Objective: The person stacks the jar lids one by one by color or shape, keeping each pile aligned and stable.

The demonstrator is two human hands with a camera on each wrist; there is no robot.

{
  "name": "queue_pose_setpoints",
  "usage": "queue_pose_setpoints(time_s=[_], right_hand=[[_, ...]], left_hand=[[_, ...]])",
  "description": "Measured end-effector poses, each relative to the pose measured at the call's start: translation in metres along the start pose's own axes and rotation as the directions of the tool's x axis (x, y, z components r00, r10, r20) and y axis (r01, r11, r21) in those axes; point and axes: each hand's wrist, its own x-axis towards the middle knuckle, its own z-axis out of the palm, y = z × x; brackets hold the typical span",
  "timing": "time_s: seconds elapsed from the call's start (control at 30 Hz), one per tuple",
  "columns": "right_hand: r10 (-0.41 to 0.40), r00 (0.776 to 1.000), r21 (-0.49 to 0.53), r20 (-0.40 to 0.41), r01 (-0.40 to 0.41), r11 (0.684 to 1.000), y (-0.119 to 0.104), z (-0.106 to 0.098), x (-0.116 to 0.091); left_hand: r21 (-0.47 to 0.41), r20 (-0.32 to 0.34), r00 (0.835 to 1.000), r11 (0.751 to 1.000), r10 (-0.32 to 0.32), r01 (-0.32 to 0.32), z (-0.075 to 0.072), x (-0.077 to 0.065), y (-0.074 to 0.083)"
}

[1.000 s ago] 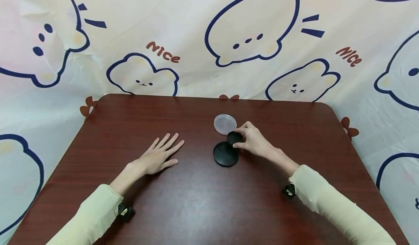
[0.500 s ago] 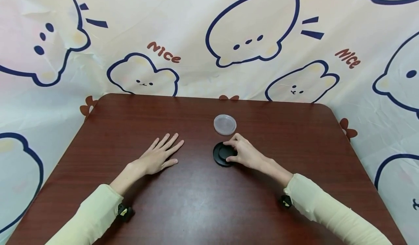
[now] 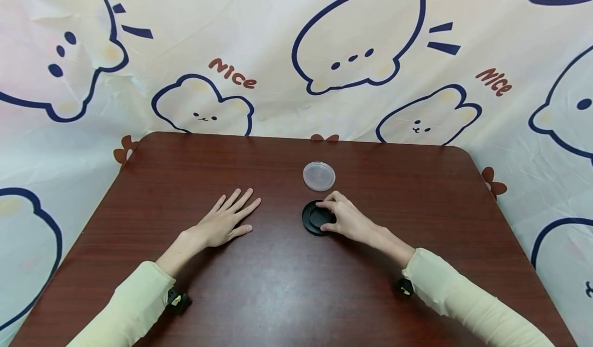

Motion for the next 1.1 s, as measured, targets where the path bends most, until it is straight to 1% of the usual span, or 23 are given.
queue_pose_setpoints(time_s=[0.27, 0.37, 0.47, 0.57, 0.7, 0.8, 0.9, 0.97, 1.03, 1.1], right_hand=[[0.042, 0.998, 0.034, 0.043, -0.043, 0.998, 0.001, 0.000, 0.000], [0.047, 0.997, 0.062, 0.054, -0.050, 0.997, 0.002, -0.001, 0.000], [0.060, 0.997, 0.117, 0.045, -0.065, 0.991, 0.003, -0.007, 0.001], [0.091, 0.996, 0.197, 0.003, -0.090, 0.976, 0.006, -0.017, 0.001], [0.149, 0.988, 0.322, -0.044, -0.127, 0.938, 0.010, -0.032, -0.001], [0.187, 0.981, 0.368, -0.058, -0.154, 0.917, 0.014, -0.040, -0.005], [0.212, 0.975, 0.347, -0.066, -0.176, 0.921, 0.018, -0.046, -0.013], [0.216, 0.975, 0.283, -0.060, -0.191, 0.940, 0.022, -0.047, -0.020], [0.209, 0.977, 0.198, -0.049, -0.195, 0.960, 0.027, -0.047, -0.027], [0.206, 0.978, 0.109, -0.043, -0.200, 0.974, 0.033, -0.045, -0.034]], left_hand=[[0.000, -0.009, 1.000, 1.000, 0.000, 0.000, -0.001, -0.001, 0.001], [0.001, -0.014, 1.000, 1.000, 0.000, 0.000, -0.002, -0.002, 0.001], [-0.004, -0.026, 1.000, 1.000, 0.006, -0.006, -0.001, -0.002, 0.002], [-0.013, -0.042, 0.999, 1.000, 0.014, -0.015, -0.001, -0.002, 0.003], [-0.010, -0.030, 1.000, 1.000, 0.007, -0.007, -0.002, -0.002, 0.004], [-0.001, -0.013, 1.000, 1.000, 0.000, 0.000, -0.002, -0.001, 0.003], [-0.001, -0.013, 1.000, 1.000, 0.001, -0.001, -0.001, 0.000, 0.003], [-0.001, -0.014, 1.000, 1.000, 0.000, 0.000, 0.000, 0.001, 0.002], [0.001, -0.013, 1.000, 1.000, -0.003, 0.003, 0.000, 0.001, 0.002], [0.003, -0.012, 1.000, 1.000, -0.005, 0.005, 0.001, 0.001, 0.002]])
